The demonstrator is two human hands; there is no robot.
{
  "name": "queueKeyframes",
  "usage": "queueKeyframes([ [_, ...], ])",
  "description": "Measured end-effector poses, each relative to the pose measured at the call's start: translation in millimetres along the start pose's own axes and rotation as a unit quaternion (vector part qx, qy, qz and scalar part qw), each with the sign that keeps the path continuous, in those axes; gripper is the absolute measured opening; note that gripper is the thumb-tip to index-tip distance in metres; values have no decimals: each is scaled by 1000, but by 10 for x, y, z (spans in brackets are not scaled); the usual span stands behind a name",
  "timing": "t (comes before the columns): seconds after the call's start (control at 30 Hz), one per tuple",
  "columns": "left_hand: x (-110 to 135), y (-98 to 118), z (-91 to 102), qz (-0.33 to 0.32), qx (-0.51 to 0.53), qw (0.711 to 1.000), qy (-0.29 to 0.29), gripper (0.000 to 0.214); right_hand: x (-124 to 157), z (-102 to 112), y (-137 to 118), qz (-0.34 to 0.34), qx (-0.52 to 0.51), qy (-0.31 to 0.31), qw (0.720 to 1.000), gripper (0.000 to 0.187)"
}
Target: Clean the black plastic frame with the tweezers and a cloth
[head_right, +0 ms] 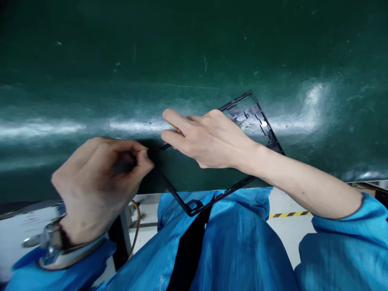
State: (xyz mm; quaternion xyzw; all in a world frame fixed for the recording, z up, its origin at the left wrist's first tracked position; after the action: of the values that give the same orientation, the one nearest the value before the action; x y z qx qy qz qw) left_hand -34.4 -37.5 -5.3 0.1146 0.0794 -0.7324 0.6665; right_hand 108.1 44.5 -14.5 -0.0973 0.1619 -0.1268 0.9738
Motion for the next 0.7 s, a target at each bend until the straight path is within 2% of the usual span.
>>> queueKeyframes([
  [0.1, 19, -70, -11, 18, 39, 999, -21, 10, 2, -4, 0, 0, -1, -5, 1000, 11],
  [0.2, 24, -67, 12, 4, 49, 998, -33, 12, 3, -1, 1, 0, -5, -4, 1000, 10],
  [0.5, -73, 181, 83, -88, -58, 994, -30, 10, -2, 13, 4, -1, -3, 7, 1000, 11],
  [0.7, -60, 160, 34, -64, -61, 996, -23, 8, -7, -18, 18, -6, -10, 3, 1000, 9],
])
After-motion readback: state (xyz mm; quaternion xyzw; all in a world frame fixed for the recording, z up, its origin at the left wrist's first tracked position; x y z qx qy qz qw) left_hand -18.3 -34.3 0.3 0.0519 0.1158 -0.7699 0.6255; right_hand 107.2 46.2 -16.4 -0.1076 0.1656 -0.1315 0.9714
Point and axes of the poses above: each hand's wrist, its own x-axis away from the middle knuckle, its own z-axis out of the back of the hand, y = z × x, the point moved 8 cm from there along -x, towards the middle knuckle, and after that the axes turned 11 degrees about -x, right-handed, at the moved point
